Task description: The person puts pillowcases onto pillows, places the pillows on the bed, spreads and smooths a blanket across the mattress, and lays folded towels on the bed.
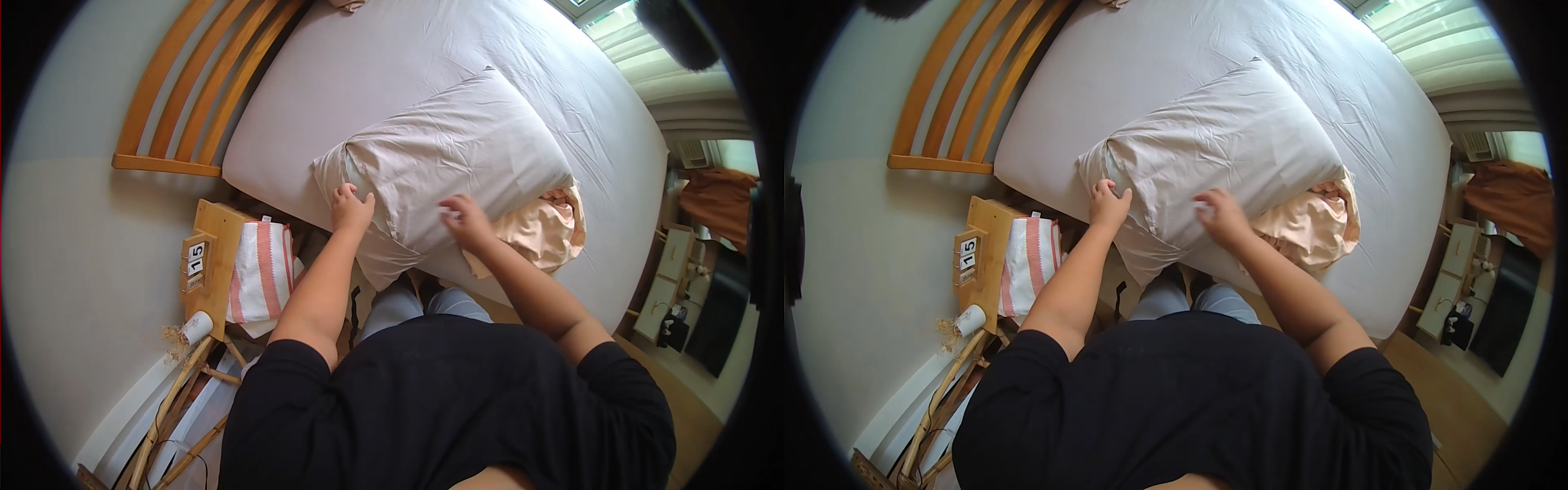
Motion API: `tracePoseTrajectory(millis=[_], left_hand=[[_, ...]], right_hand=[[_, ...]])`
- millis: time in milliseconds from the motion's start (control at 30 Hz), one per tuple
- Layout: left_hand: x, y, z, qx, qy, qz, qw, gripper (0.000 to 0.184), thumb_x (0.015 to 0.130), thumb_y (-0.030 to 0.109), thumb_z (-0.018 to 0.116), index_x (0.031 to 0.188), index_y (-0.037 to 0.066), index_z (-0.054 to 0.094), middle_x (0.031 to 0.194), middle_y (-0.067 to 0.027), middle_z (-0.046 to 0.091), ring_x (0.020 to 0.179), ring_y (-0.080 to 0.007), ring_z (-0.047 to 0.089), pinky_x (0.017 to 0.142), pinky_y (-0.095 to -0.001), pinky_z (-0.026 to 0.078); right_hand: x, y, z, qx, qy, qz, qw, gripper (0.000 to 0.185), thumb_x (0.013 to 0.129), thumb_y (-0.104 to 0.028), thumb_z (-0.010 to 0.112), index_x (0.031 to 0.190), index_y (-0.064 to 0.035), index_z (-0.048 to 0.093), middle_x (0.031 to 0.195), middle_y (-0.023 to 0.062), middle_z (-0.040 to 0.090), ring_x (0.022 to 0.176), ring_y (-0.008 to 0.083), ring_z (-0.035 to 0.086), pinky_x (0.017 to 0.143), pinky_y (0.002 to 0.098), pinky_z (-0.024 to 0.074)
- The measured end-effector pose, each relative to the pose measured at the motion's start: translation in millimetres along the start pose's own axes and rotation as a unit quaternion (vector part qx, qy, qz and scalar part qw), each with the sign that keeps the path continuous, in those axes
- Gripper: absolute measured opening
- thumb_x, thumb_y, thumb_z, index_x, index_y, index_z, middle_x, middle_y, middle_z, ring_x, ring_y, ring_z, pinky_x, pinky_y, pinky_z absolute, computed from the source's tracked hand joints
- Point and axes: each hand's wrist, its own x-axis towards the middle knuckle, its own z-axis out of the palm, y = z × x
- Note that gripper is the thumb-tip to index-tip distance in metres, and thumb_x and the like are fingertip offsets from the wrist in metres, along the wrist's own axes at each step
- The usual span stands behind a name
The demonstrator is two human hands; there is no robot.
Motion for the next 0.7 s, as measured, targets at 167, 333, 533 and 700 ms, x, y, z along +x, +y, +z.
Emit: tracePoseTrajectory(millis=[167,333,533,700], left_hand=[[24,-9,14,0.003,-0.083,-0.091,0.992,0.046,0.078,0.023,0.061,0.114,0.006,0.038,0.108,-0.024,0.057,0.1,-0.0386,0.057,0.085,-0.0438,0.046],[9,-28,3,0.05,-0.062,-0.098,0.992,0.033,0.082,0.021,0.054,0.109,0.003,0.045,0.096,-0.024,0.063,0.089,-0.041,0.061,0.08,-0.0475,0.047],[-2,-36,-5,0.081,-0.119,0.016,0.989,0.034,0.09,0.025,0.039,0.079,-0.001,0.058,0.087,-0.0247,0.062,0.086,-0.0411,0.059,0.076,-0.0492,0.046],[-3,-17,-7,-0.059,-0.072,0.075,0.993,0.034,0.09,0.026,0.038,0.079,0.0,0.057,0.083,-0.023,0.061,0.083,-0.0424,0.057,0.073,-0.0497,0.046]], right_hand=[[67,-45,76,-0.139,-0.17,-0.148,0.964,0.035,0.082,-0.025,0.062,0.109,-0.0043,0.058,0.109,0.0158,0.055,0.1,0.0305,0.057,0.084,0.0417,0.047],[109,-55,105,-0.267,-0.138,0.084,0.95,0.041,0.084,-0.035,0.054,0.103,0.0013,0.059,0.112,0.0149,0.059,0.097,0.0335,0.06,0.086,0.0418,0.0475],[117,-50,94,-0.117,-0.315,-0.129,0.933,0.03,0.083,-0.028,0.052,0.074,-0.0001,0.061,0.083,0.0199,0.064,0.079,0.0357,0.062,0.075,0.0415,0.0471],[113,-37,80,-0.034,-0.465,-0.02,0.884,0.027,0.085,-0.024,0.047,0.08,-0.002,0.061,0.071,0.0127,0.064,0.063,0.0235,0.061,0.061,0.0356,0.0502]])
